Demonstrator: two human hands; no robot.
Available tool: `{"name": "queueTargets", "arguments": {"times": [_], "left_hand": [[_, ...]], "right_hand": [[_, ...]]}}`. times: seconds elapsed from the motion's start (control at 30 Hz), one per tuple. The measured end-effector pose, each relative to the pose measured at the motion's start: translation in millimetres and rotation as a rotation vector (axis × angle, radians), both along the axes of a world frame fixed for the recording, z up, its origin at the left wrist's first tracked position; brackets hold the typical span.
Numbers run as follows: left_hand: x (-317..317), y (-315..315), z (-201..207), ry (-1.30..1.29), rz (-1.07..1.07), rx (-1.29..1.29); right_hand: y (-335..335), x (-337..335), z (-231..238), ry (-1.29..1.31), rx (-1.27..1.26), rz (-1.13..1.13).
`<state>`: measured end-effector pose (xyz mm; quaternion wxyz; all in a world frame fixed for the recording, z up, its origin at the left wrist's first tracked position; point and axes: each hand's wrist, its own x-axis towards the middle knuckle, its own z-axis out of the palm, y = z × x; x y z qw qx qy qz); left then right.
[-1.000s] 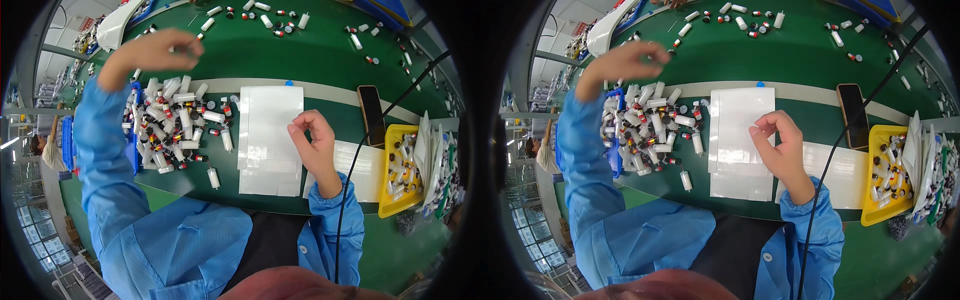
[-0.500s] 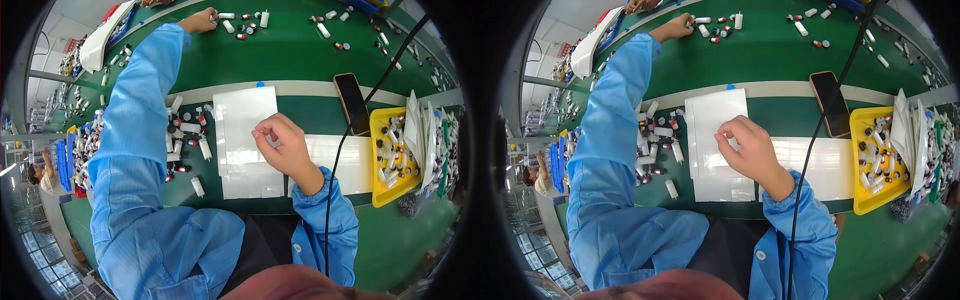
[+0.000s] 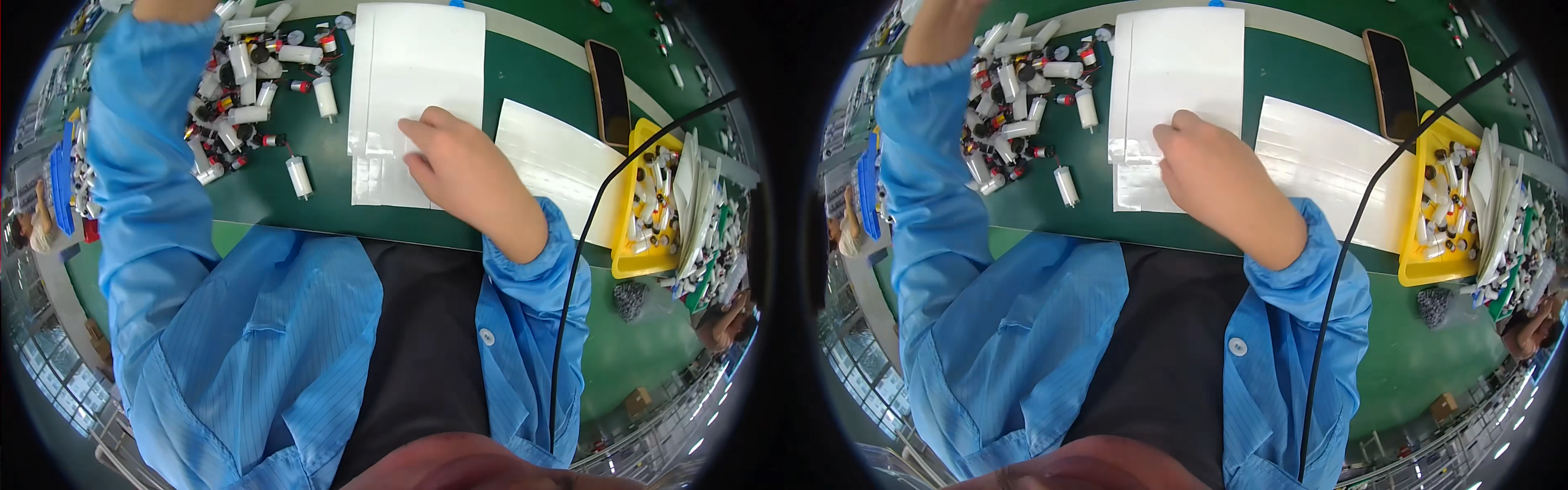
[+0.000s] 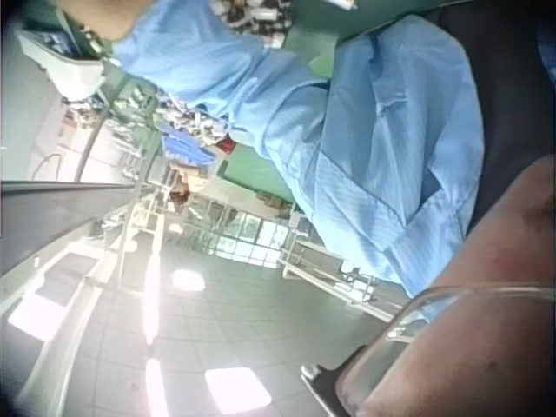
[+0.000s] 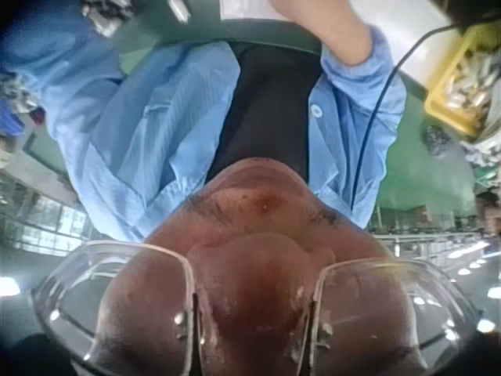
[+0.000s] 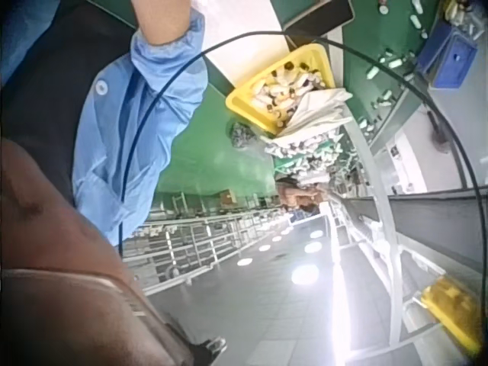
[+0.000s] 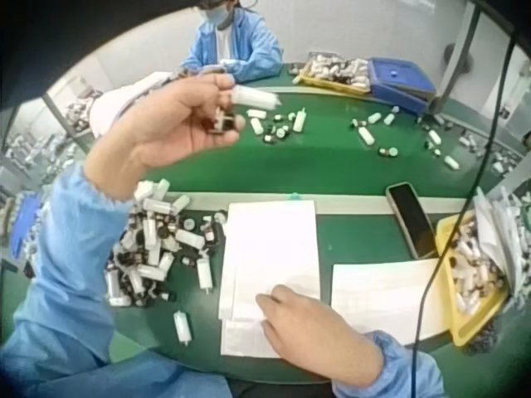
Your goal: Manually assembling small plastic and electronic parts by attaching components and organizing them into containers.
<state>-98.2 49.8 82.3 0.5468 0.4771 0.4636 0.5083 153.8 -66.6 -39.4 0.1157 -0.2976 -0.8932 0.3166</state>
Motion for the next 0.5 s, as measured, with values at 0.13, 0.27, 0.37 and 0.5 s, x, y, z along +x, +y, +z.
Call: {"name": "queueTargets", "arguments": {"times": [0.13,0.27,0.37,0.5], "left_hand": [[19.1,-35.4,-34.0,-0.597,-0.266,-0.120],[50.5,-37.3,-68.2,-1.073,-0.354,-0.415],[64.8,-34.5,-87.5,-0.909,-0.149,-0.398],[63.7,-31.1,-113.9,-1.120,-0.338,-0.600]], "right_hand": [[-10.1,-0.3,-3.8,-0.006,0.123,0.003],[-10.8,-3.1,-1.6,0.005,0.145,-0.009],[-10.6,-4.7,-2.7,-0.017,0.134,-0.021],[-16.4,-2.0,6.2,-0.028,0.117,-0.015]]}}
